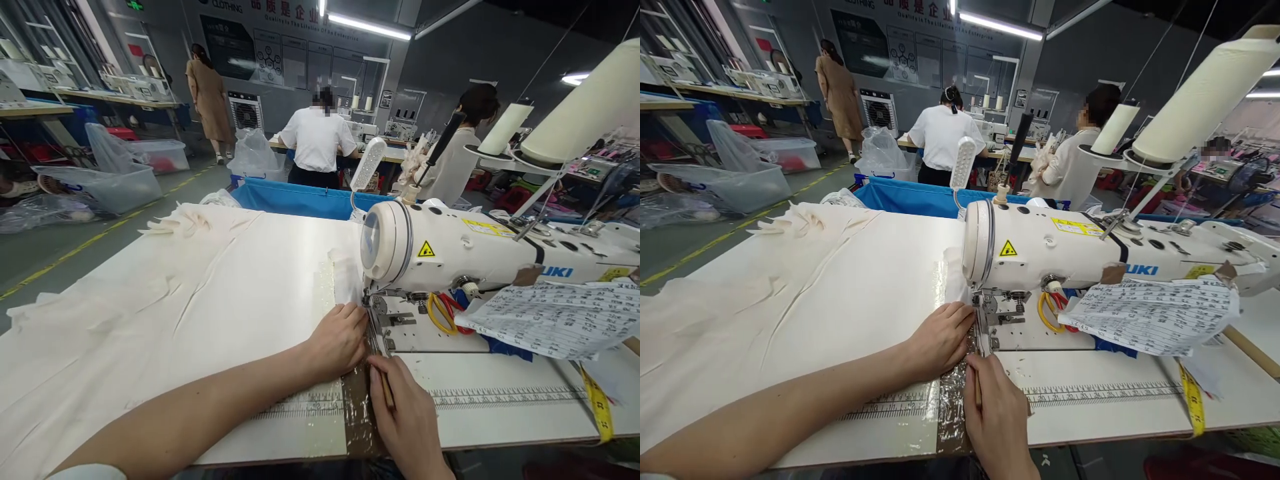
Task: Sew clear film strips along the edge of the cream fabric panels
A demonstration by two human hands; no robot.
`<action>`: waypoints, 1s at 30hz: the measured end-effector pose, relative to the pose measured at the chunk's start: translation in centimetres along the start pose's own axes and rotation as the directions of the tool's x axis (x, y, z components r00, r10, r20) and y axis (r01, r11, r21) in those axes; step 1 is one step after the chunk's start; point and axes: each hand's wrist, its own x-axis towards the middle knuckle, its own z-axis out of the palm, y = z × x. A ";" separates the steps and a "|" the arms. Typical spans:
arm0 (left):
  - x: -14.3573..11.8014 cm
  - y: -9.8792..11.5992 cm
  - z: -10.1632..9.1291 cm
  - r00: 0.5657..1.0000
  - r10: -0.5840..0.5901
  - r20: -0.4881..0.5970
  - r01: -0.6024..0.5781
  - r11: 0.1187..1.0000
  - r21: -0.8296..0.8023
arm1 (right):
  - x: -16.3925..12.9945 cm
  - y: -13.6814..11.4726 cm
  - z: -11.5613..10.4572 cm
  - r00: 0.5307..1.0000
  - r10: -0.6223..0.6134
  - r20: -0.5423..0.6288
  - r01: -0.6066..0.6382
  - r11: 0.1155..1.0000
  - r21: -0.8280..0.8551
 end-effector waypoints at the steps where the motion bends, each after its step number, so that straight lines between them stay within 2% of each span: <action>1: 0.1 -0.1 0.0 1.000 0.003 -0.001 -0.003 1.000 -0.007 | 0.3 0.0 0.3 1.000 -0.022 0.003 0.022 0.998 -0.064; 5: 0.2 -0.5 0.2 1.000 0.002 -0.010 -0.003 0.999 -0.037 | 1.3 0.0 1.0 0.997 -0.075 -0.001 0.072 0.965 -0.253; 13: 0.1 -0.4 0.0 1.000 -0.014 -0.025 0.013 0.999 -0.042 | 1.2 0.0 1.2 0.993 -0.114 0.034 0.118 0.909 -0.400; 20: 0.3 -0.9 0.0 0.999 -0.045 -0.022 0.043 0.996 -0.078 | 1.2 -0.6 2.0 0.995 -0.085 0.061 0.104 0.783 -0.613; 26: 0.5 -2.0 0.2 0.997 -0.061 -0.056 0.053 0.989 -0.137 | 1.5 -0.9 2.2 0.999 -0.004 0.050 0.034 0.783 -0.621; 28: 0.7 -2.1 0.2 0.994 -0.068 -0.081 0.057 0.989 -0.137 | 1.2 -0.7 2.2 0.999 -0.047 0.025 0.053 0.808 -0.587; 30: 0.8 -2.0 0.1 0.993 -0.060 -0.099 0.047 0.991 -0.126 | 0.7 -0.2 2.2 0.988 -0.151 -0.024 0.113 0.826 -0.552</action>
